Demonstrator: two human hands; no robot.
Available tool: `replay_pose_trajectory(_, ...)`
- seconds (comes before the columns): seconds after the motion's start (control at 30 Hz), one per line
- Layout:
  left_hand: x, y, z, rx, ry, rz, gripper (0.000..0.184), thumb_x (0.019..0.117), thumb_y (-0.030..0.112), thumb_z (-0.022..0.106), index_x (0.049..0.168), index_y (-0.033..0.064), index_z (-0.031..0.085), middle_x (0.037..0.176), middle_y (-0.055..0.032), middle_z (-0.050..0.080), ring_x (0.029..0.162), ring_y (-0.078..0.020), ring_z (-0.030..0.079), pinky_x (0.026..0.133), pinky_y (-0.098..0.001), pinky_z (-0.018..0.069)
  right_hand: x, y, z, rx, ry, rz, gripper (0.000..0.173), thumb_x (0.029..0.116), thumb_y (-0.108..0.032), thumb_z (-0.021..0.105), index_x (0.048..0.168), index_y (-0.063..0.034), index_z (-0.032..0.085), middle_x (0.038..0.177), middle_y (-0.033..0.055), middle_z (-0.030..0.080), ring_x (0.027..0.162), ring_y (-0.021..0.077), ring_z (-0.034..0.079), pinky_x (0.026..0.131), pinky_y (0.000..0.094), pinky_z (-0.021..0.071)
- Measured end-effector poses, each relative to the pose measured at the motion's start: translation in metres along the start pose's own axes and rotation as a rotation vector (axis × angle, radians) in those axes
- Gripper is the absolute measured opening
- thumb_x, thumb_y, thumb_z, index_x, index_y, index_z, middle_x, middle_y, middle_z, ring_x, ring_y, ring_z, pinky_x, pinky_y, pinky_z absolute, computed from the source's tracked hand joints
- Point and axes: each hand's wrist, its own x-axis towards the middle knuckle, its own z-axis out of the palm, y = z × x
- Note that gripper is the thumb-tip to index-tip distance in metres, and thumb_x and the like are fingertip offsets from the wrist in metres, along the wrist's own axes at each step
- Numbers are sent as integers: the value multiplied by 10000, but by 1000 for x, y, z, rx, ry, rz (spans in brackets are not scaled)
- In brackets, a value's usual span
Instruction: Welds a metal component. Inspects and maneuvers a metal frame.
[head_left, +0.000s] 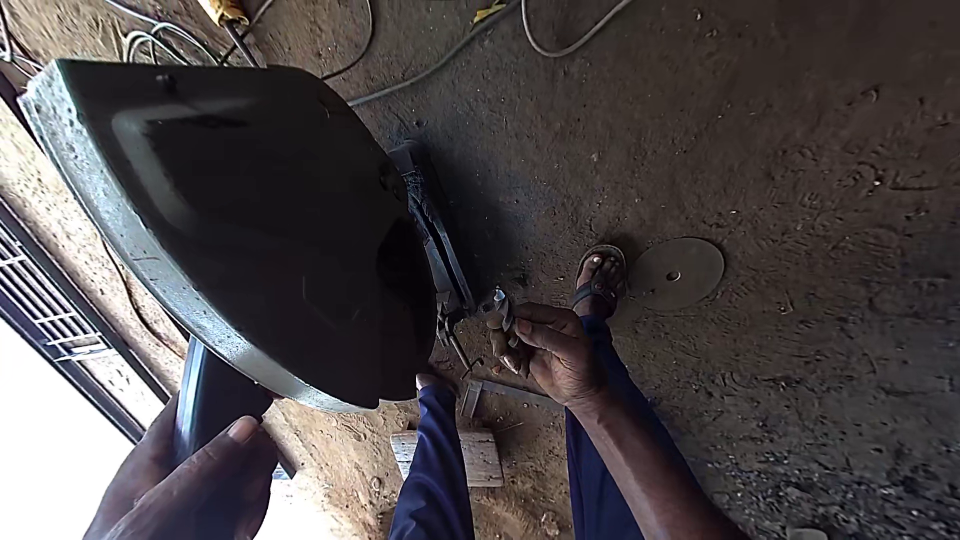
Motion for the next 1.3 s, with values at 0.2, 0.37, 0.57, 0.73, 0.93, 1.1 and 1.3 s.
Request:
replay_pose_trajectory(0.2,0,-1,0,-9,1,0,314,1027,186,549,1315,174,424,712,-76,592,490,-188,594,409,-322,533,1,4,-2,-100,45,-58,247,1015,-111,545,1161,31,687,916,156,662,695,148,605,598,262,532)
replay_pose_trajectory(0.37,-1,-2,1,-13,19,7,318,1025,176,550,1318,163,428,729,-80,599,492,-188,593,407,-324,532,3,6,-2,-192,60,-53,223,1003,-89,594,1184,24,659,946,157,647,718,166,607,605,280,539)
replay_pose_trajectory(0.57,0,-3,0,-12,-3,2,302,1028,187,543,1308,166,431,683,-73,577,474,-187,587,402,-327,534,5,12,1,-262,59,-11,235,999,-88,606,1209,10,646,964,153,652,722,166,605,598,275,522)
replay_pose_trajectory(0.73,-1,-2,2,-9,20,8,316,1022,166,537,1318,154,425,672,-84,568,463,-195,581,395,-327,530,8,16,7,-292,70,17,231,1002,-98,608,1210,2,613,955,161,644,712,200,622,603,300,555)
replay_pose_trajectory(0.93,0,-3,2,-2,21,19,337,1014,172,548,1327,150,424,656,-88,560,451,-202,579,384,-334,526,14,28,14,-463,145,61,228,1013,-103,619,1236,-57,610,862,132,677,617,206,615,518,301,535)
replay_pose_trajectory(1.1,0,-4,1,3,5,27,331,1010,191,552,1325,149,460,680,-88,559,441,-191,562,376,-330,522,17,39,17,-1033,204,77,307,1077,-246,508,1334,-213,673,864,6,704,609,131,620,540,362,548)
replay_pose_trajectory(1.3,1,-1,2,20,-6,29,331,1014,178,538,1333,123,466,784,-121,604,444,-183,555,370,-323,520,20,63,27,-1480,248,2,294,1033,-225,543,1269,-178,713,1056,47,756,921,220,735,793,472,601)
